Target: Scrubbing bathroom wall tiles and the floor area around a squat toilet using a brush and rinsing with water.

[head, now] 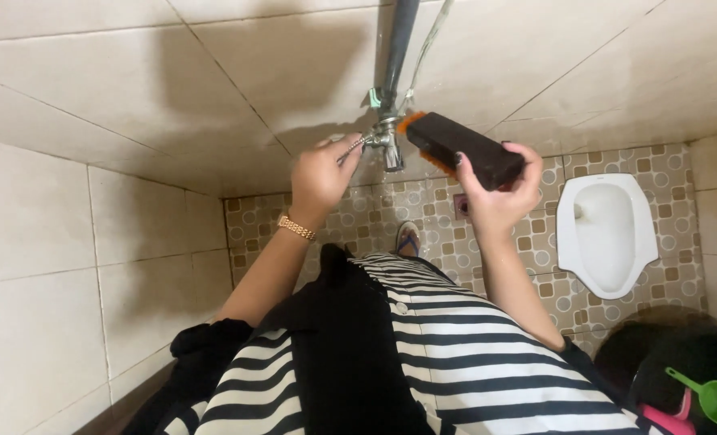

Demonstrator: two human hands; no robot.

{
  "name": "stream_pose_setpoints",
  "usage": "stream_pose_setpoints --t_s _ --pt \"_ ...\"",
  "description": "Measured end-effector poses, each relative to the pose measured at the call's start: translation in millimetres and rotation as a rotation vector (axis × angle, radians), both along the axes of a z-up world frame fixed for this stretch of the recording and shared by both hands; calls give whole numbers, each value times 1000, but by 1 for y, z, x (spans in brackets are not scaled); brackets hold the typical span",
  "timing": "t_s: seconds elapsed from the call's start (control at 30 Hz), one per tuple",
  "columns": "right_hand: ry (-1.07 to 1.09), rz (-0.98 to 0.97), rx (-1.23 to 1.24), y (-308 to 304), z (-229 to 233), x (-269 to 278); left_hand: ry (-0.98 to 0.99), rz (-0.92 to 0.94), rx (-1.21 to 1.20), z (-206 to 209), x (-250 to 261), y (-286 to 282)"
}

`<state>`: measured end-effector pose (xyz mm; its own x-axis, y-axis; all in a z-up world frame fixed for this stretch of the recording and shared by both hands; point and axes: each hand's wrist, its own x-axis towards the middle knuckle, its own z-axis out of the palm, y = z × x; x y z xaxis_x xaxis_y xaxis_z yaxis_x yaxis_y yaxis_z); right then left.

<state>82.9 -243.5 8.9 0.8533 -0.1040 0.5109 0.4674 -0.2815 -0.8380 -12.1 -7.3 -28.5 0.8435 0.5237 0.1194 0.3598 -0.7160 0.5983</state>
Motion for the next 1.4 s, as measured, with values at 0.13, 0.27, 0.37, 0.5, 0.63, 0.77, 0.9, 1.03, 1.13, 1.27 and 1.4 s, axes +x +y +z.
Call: stream_pose_setpoints --t_s 0.13,0.27,0.37,0.5,0.63,0.77,0.9,1.03,1.13,1.27,1.4 --pt "-324 119 -274 30 26 -21 -87 -50 -6 5 -9 8" --pt "-502 168 -558 46 36 -30 -112 -61 -21 -6 -23 14" --pt "-409 42 -545 44 58 -27 -165 -62 -25 -4 -26 10" --pt "-493 -17 -583 65 57 -44 -163 -138 -26 3 -34 17" --pt "-341 30 -686 76 60 -51 -149 -214 -15 16 -36 16" --pt "-216 -83 -812 78 70 -35 -70 -312 6 17 -30 17" --pt "-462 -38 -822 93 90 -55 -149 -314 13 -18 -9 11" --pt "-355 38 -858 96 82 -54 -85 -326 80 -19 -9 12" --pt "-303 -16 -873 90 80 -39 -141 -347 108 -33 0 7" --pt "-441 -127 -949 88 92 -46 -185 -334 184 -33 2 0" --pt "-415 6 -977 100 80 -57 -50 -283 137 -42 10 -5"
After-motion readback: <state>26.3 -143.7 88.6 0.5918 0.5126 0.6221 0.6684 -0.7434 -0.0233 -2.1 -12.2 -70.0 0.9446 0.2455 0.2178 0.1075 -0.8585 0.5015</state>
